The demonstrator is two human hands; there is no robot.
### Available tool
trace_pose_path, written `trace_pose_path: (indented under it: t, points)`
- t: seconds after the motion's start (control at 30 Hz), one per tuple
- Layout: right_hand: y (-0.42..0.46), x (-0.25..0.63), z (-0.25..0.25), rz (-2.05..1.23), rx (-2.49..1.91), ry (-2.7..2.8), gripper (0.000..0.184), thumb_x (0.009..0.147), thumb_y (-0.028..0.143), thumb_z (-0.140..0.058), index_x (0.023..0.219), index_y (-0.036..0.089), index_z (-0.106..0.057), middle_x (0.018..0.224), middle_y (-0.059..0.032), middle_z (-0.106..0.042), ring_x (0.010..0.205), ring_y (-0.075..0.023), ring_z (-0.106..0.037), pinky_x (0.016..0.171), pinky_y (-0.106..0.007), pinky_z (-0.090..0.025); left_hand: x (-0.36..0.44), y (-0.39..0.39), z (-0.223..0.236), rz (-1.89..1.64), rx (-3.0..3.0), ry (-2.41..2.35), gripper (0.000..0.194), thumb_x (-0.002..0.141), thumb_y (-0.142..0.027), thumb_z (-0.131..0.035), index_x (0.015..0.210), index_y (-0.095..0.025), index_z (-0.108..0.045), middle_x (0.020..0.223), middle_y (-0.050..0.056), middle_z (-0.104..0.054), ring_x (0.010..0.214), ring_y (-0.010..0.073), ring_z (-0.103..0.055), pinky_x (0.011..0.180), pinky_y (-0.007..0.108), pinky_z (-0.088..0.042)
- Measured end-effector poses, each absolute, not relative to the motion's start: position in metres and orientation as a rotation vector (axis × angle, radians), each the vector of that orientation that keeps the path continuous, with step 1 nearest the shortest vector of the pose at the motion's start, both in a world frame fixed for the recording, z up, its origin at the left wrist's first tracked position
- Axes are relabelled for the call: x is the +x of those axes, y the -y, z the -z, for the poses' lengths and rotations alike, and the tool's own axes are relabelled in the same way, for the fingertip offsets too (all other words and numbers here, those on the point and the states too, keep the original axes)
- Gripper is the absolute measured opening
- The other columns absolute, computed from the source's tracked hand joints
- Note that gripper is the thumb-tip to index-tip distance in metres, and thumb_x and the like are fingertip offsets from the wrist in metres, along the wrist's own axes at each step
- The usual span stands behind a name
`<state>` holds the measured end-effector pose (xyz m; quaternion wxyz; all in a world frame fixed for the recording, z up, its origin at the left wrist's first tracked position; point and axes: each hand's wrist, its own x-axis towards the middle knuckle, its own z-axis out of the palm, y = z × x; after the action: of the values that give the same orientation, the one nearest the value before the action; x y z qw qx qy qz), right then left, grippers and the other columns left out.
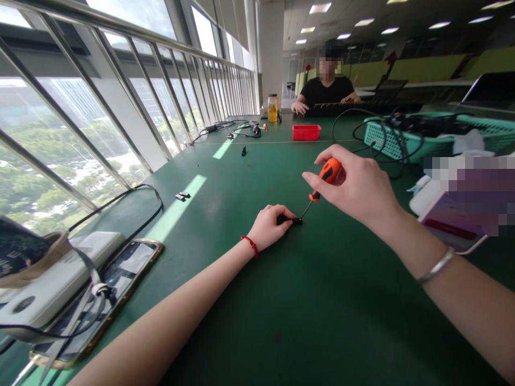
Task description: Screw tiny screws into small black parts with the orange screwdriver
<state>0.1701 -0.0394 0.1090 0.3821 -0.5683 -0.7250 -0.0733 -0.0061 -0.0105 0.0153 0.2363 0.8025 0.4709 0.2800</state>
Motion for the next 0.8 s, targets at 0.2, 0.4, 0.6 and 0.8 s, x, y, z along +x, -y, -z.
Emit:
trace_pose_path:
  t: [0.2, 0.4, 0.6, 0.8]
  points:
    - [0.0403, 0.1713, -0.1121, 0.133, -1.499, 1.846, 0.014, 0.072, 0.034, -0.055, 0.081, 0.025, -0.062, 0.059, 0.0009, -0.059, 0.053, -0.0155, -0.05, 0.049, -0.026, -0.03, -0.0068, 0.0095, -0.0142, -0.758, 2.198, -1.298, 0.011, 0.078, -0.019, -0.058, 0.085, -0.02, -0.067, 0.092, 0.002, -0.069, 0.093, 0.0209, -0.057, 0.09, 0.036, -0.045]
    - [0.04, 0.1705, -0.1116, 0.197, -1.523, 1.856, 0.025, 0.077, 0.047, -0.051, 0.076, 0.024, -0.061, 0.057, -0.0008, -0.057, 0.053, -0.0172, -0.05, 0.049, -0.028, -0.029, -0.0068, 0.0095, -0.0143, -0.763, 2.21, -1.287, 0.012, 0.078, -0.019, -0.058, 0.085, -0.019, -0.067, 0.092, 0.002, -0.069, 0.092, 0.0206, -0.057, 0.09, 0.036, -0.045]
    - [0.0388, 0.1727, -0.113, 0.083, -1.48, 1.868, 0.019, 0.071, 0.033, -0.056, 0.086, 0.024, -0.061, 0.06, 0.0009, -0.06, 0.052, -0.0157, -0.05, 0.05, -0.027, -0.03, -0.0068, 0.0104, -0.0149, -0.761, 2.2, -1.299, 0.011, 0.078, -0.019, -0.058, 0.084, -0.02, -0.067, 0.09, 0.002, -0.069, 0.093, 0.0207, -0.057, 0.091, 0.036, -0.046]
    - [0.0377, 0.1712, -0.1112, 0.133, -1.532, 1.845, 0.031, 0.074, 0.053, -0.054, 0.065, 0.024, -0.06, 0.054, -0.0006, -0.055, 0.053, -0.0165, -0.048, 0.05, -0.028, -0.03, -0.0071, 0.0088, -0.0135, -0.763, 2.205, -1.278, 0.012, 0.078, -0.019, -0.058, 0.085, -0.02, -0.067, 0.093, 0.002, -0.069, 0.093, 0.0209, -0.057, 0.091, 0.036, -0.045]
